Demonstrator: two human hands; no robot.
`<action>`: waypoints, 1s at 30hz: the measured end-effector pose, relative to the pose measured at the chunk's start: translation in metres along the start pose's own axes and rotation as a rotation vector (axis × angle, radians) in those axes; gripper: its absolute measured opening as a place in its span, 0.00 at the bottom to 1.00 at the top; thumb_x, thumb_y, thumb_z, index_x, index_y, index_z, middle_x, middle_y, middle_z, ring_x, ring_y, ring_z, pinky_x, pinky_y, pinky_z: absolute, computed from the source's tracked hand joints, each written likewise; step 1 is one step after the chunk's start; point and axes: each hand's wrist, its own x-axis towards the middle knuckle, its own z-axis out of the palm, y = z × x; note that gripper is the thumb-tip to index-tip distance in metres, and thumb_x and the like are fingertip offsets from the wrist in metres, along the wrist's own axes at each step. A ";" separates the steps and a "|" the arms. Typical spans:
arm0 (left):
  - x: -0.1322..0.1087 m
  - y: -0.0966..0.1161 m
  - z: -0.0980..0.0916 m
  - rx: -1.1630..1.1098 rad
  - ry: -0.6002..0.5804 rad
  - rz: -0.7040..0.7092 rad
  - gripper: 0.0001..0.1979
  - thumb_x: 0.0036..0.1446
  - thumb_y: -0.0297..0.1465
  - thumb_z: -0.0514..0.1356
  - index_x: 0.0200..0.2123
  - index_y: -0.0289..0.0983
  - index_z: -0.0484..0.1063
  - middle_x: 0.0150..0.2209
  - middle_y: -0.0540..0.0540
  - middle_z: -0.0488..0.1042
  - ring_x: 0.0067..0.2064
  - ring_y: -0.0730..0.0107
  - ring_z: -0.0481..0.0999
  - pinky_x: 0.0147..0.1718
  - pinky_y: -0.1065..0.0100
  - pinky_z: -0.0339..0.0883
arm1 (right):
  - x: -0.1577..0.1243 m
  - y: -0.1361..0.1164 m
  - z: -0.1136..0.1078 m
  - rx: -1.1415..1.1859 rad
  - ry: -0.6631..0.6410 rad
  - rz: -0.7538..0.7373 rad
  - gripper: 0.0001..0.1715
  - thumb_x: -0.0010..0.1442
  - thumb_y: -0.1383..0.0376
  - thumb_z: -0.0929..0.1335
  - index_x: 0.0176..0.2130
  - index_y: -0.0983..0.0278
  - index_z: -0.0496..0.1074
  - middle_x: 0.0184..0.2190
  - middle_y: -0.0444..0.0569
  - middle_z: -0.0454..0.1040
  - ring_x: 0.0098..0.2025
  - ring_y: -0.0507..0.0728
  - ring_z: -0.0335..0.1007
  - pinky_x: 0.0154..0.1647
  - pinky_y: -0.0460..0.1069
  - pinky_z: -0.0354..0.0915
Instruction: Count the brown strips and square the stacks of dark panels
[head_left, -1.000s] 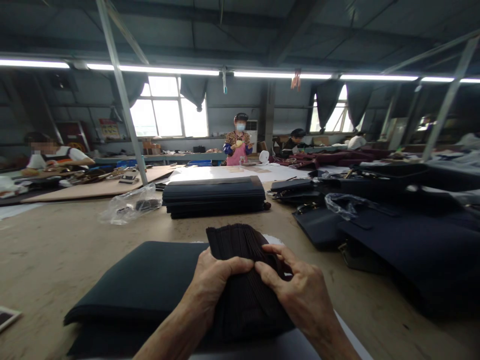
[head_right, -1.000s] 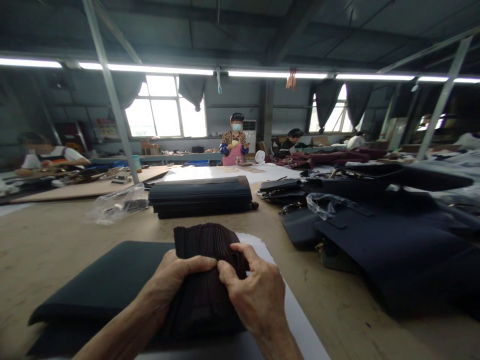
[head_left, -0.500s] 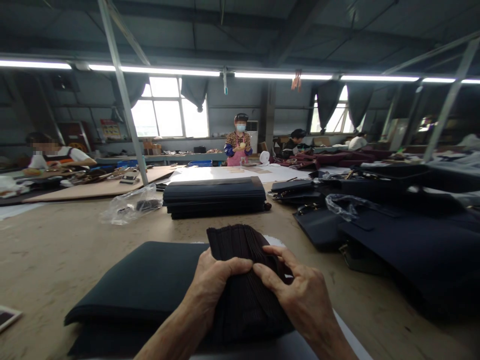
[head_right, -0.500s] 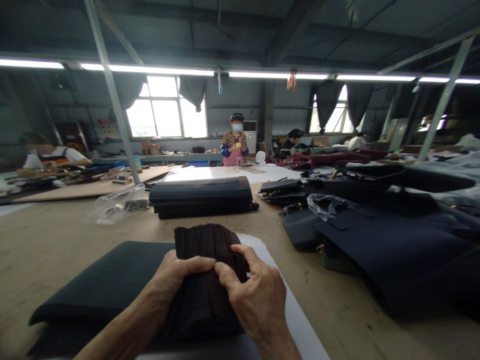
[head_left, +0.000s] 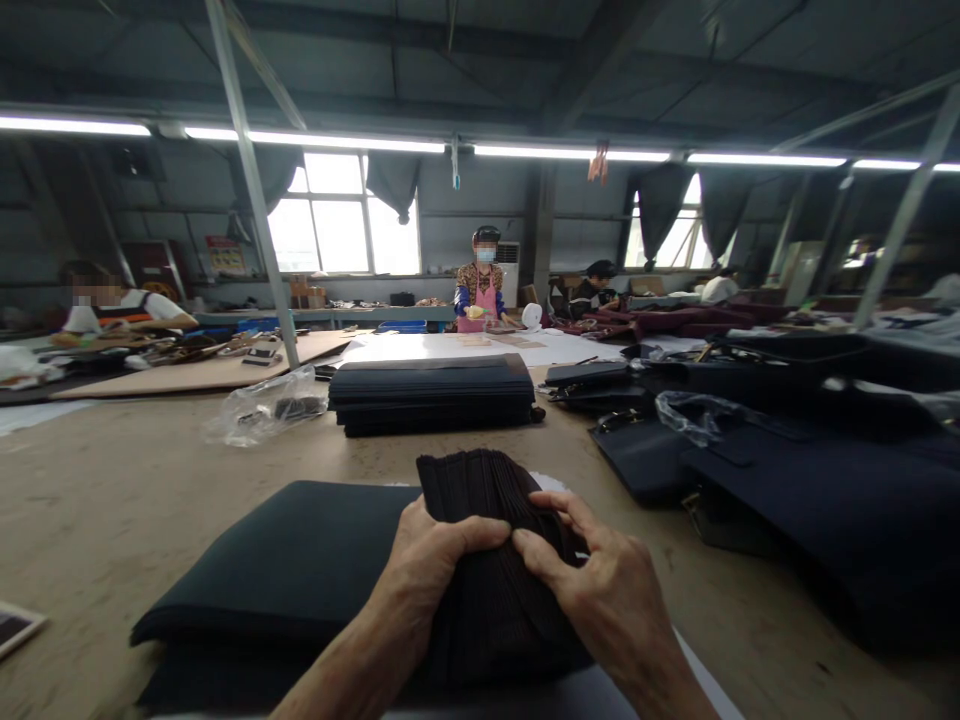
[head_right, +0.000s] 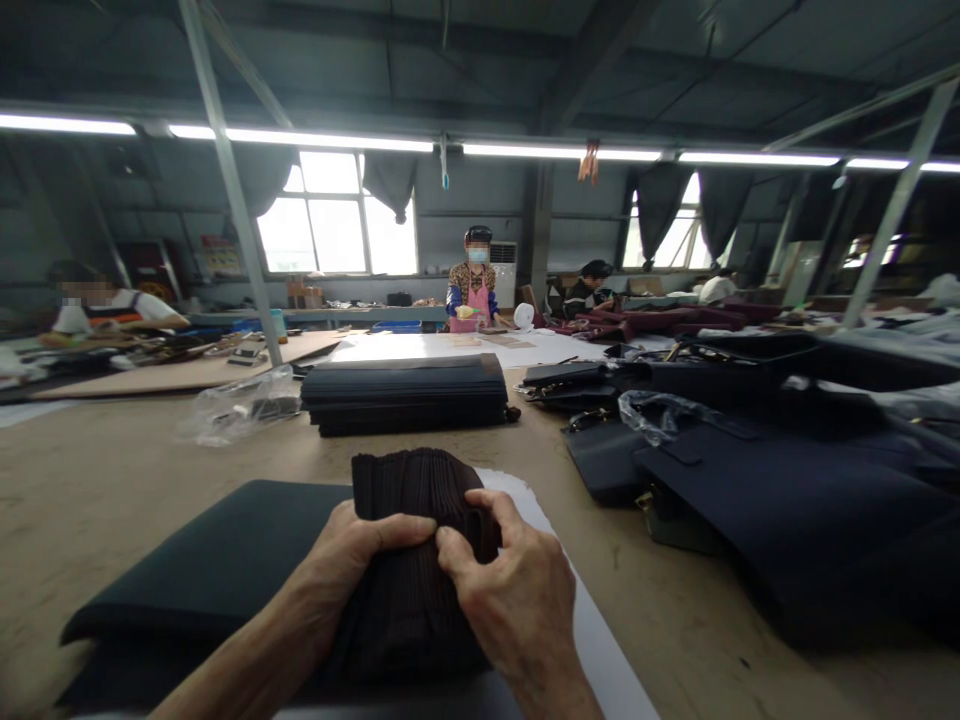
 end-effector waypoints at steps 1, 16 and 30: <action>0.000 0.000 0.000 -0.002 0.000 -0.001 0.19 0.38 0.24 0.65 0.38 0.28 0.73 0.34 0.36 0.76 0.28 0.59 0.76 0.29 0.64 0.72 | 0.000 0.000 0.000 -0.001 -0.003 -0.001 0.28 0.43 0.47 0.60 0.41 0.53 0.71 0.27 0.44 0.72 0.35 0.61 0.68 0.37 0.53 0.60; -0.001 0.000 0.002 -0.078 -0.026 0.003 0.13 0.39 0.21 0.64 0.33 0.27 0.73 0.28 0.39 0.76 0.23 0.63 0.74 0.25 0.67 0.71 | 0.002 0.001 -0.002 0.014 -0.060 0.038 0.31 0.41 0.44 0.62 0.43 0.54 0.70 0.34 0.46 0.73 0.41 0.62 0.68 0.42 0.53 0.61; 0.001 0.001 0.000 -0.073 -0.025 -0.004 0.17 0.37 0.23 0.65 0.36 0.28 0.74 0.31 0.37 0.76 0.29 0.59 0.76 0.30 0.63 0.72 | -0.001 0.003 -0.002 0.005 -0.047 0.036 0.30 0.42 0.46 0.60 0.42 0.54 0.69 0.33 0.46 0.73 0.42 0.62 0.68 0.41 0.54 0.62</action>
